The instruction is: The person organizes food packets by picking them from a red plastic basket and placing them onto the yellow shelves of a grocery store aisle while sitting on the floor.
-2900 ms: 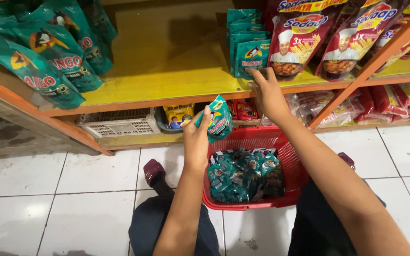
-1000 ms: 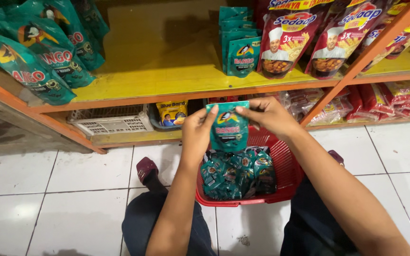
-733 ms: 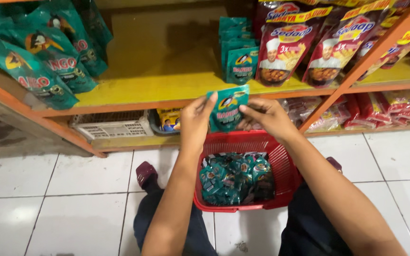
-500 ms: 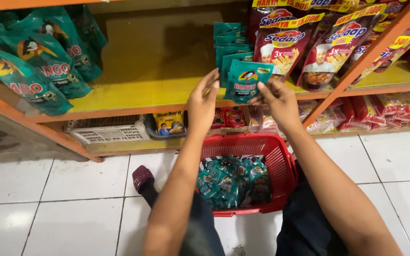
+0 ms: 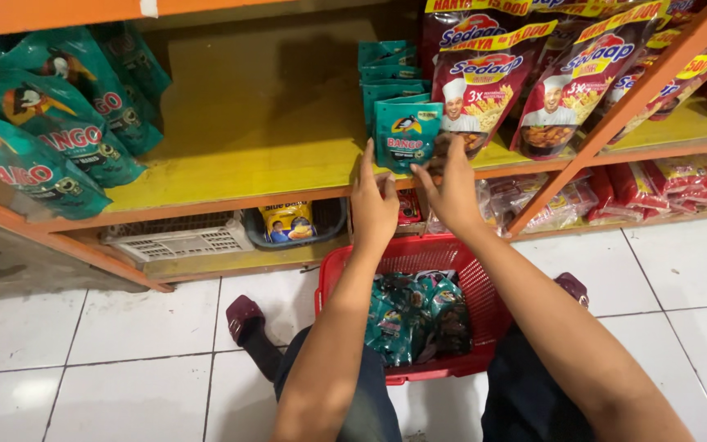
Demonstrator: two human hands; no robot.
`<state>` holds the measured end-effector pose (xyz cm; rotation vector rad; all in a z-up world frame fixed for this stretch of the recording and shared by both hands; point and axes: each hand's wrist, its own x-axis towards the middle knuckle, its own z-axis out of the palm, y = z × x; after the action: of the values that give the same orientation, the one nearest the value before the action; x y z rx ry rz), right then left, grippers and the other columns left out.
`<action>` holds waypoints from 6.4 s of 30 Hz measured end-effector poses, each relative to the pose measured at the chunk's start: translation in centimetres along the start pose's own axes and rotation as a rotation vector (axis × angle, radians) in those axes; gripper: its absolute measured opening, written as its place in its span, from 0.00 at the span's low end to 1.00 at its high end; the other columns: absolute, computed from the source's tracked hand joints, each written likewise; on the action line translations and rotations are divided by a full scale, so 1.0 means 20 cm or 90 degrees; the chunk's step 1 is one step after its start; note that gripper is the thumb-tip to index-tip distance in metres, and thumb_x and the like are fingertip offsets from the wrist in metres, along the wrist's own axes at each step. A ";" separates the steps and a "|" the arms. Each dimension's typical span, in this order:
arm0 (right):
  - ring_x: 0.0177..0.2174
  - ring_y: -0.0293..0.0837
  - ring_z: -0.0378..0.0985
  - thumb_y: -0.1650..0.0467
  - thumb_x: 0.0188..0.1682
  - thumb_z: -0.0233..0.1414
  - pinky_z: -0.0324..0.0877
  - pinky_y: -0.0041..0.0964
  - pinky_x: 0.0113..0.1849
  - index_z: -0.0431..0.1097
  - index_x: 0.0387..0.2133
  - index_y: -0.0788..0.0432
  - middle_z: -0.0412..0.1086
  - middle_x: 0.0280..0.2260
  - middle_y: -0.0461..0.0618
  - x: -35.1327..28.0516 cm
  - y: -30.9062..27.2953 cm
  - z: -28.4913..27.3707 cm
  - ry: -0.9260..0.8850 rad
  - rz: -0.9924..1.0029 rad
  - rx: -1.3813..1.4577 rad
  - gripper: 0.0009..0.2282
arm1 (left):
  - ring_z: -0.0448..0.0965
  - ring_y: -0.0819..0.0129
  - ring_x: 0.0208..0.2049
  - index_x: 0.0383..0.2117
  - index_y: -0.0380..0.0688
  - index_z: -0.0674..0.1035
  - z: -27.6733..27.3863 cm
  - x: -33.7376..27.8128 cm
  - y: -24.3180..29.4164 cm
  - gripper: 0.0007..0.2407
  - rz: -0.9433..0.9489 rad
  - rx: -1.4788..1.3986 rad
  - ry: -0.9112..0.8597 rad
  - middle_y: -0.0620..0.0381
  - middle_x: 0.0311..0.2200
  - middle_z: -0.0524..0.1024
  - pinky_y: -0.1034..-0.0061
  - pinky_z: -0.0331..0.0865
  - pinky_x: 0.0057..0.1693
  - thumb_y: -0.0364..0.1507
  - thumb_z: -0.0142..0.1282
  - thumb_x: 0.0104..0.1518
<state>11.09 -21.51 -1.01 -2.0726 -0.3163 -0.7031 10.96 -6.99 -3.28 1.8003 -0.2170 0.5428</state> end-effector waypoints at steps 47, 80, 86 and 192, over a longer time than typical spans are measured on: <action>0.39 0.49 0.82 0.60 0.35 0.70 0.75 0.43 0.43 0.79 0.40 0.59 0.79 0.39 0.56 -1.77 1.39 0.75 -0.494 0.569 -0.100 0.22 | 0.74 0.45 0.59 0.62 0.46 0.72 -0.06 -1.11 -0.78 0.21 -0.214 0.081 -0.050 0.40 0.57 0.74 0.63 0.67 0.62 0.18 0.51 0.61; 0.25 0.31 0.57 0.71 0.51 0.59 0.55 0.28 0.27 0.70 0.33 0.59 0.57 0.23 0.35 -1.14 0.73 0.31 -0.369 0.492 0.254 0.05 | 0.64 0.40 0.65 0.66 0.37 0.63 -0.04 -1.02 -0.76 0.23 -0.254 0.095 0.046 0.34 0.63 0.65 0.57 0.59 0.67 0.31 0.49 0.65; 0.29 0.39 0.69 0.68 0.50 0.59 0.65 0.35 0.32 0.72 0.39 0.64 0.69 0.29 0.46 -0.56 0.01 -0.21 -0.549 0.077 0.115 0.11 | 0.68 0.48 0.66 0.60 0.38 0.72 -0.29 -0.63 -0.06 0.21 -0.072 0.080 -0.029 0.38 0.63 0.71 0.63 0.61 0.68 0.38 0.54 0.67; 0.34 0.32 0.76 0.72 0.57 0.53 0.72 0.28 0.36 0.75 0.46 0.64 0.78 0.35 0.48 -0.37 -0.44 -0.37 -0.109 0.159 0.108 0.09 | 0.81 0.77 0.42 0.48 0.33 0.80 -0.29 -0.52 0.25 0.12 -0.251 -0.373 -0.220 0.57 0.41 0.83 0.81 0.75 0.50 0.28 0.60 0.61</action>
<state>-1.65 -22.31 3.69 -1.9701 -0.2007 -0.3384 -1.70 -4.39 -2.66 1.2984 -0.2213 -0.1166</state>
